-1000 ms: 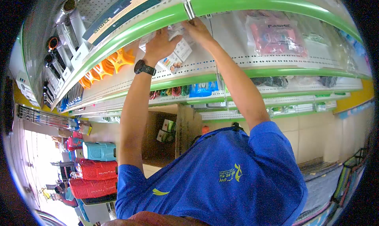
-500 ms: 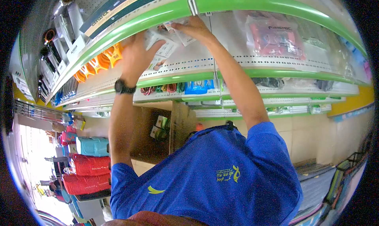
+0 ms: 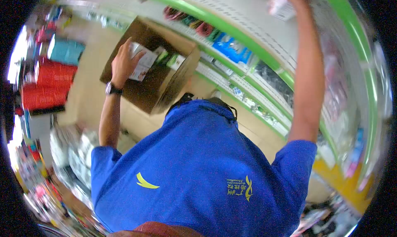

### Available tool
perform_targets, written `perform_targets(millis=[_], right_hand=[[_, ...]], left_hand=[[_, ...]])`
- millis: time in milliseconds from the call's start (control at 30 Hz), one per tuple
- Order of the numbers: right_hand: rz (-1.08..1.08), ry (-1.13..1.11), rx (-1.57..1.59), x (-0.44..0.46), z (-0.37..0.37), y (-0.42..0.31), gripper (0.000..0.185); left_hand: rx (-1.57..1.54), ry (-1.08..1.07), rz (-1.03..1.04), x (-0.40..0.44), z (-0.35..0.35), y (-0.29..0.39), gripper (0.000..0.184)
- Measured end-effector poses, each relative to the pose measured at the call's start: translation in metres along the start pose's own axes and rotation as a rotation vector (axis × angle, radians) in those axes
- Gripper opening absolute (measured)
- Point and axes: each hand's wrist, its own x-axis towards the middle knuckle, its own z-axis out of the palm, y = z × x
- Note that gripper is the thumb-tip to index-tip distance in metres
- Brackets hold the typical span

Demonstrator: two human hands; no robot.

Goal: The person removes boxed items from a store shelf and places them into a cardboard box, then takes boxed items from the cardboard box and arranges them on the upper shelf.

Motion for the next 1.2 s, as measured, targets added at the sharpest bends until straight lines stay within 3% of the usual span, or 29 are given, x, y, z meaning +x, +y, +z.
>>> perform_targets(millis=[67, 133, 233, 433, 500, 567, 633, 800, 900, 1033, 1133, 1200], right_hand=[[0.133, -0.382, 0.301, 0.064, 0.039, 0.086, 0.068], [-0.094, -0.172, 0.008, 0.062, 0.038, 0.088, 0.076], [-0.273, -0.024, -0.161, 0.065, 0.034, 0.093, 0.083], [-0.157, -0.053, -0.225, 0.064, 0.032, 0.095, 0.087], [-0.092, 0.061, -0.569, 0.057, 0.031, 0.107, 0.083], [-0.107, 0.190, -0.539, 0.029, 0.027, 0.060, 0.069], [0.058, 0.000, -0.363, 0.043, 0.024, 0.080, 0.078], [0.015, -0.002, -0.370, 0.035, 0.025, 0.062, 0.079], [0.061, -0.043, -0.376, 0.033, 0.020, 0.051, 0.083], [0.063, 0.044, -0.449, 0.020, 0.019, 0.027, 0.083], [0.035, 0.002, -0.419, 0.026, 0.018, 0.037, 0.082], [-0.166, 0.043, -0.378, 0.023, 0.015, 0.046, 0.085]], left_hand=[[-0.006, -0.100, -0.086, -0.013, 0.039, -0.038, 0.075], [0.008, -0.203, -0.130, -0.021, 0.071, -0.060, 0.075], [0.018, -0.344, -0.166, -0.023, 0.118, -0.089, 0.075], [0.120, -0.726, -0.204, -0.039, 0.220, -0.131, 0.072], [0.077, -0.753, -0.229, -0.057, 0.250, -0.133, 0.069], [0.126, -0.804, -0.249, -0.063, 0.264, -0.132, 0.073], [0.197, -0.711, -0.229, -0.080, 0.290, -0.137, 0.080], [0.260, -0.645, -0.236, -0.101, 0.348, -0.165, 0.087], [0.288, -0.792, -0.371, -0.102, 0.357, -0.170, 0.090], [0.287, -0.956, -0.241, -0.077, 0.323, -0.167, 0.079], [0.062, -0.622, -0.209, -0.062, 0.239, -0.145, 0.065], [-0.013, -0.305, -0.288, -0.063, 0.181, -0.123, 0.052]])
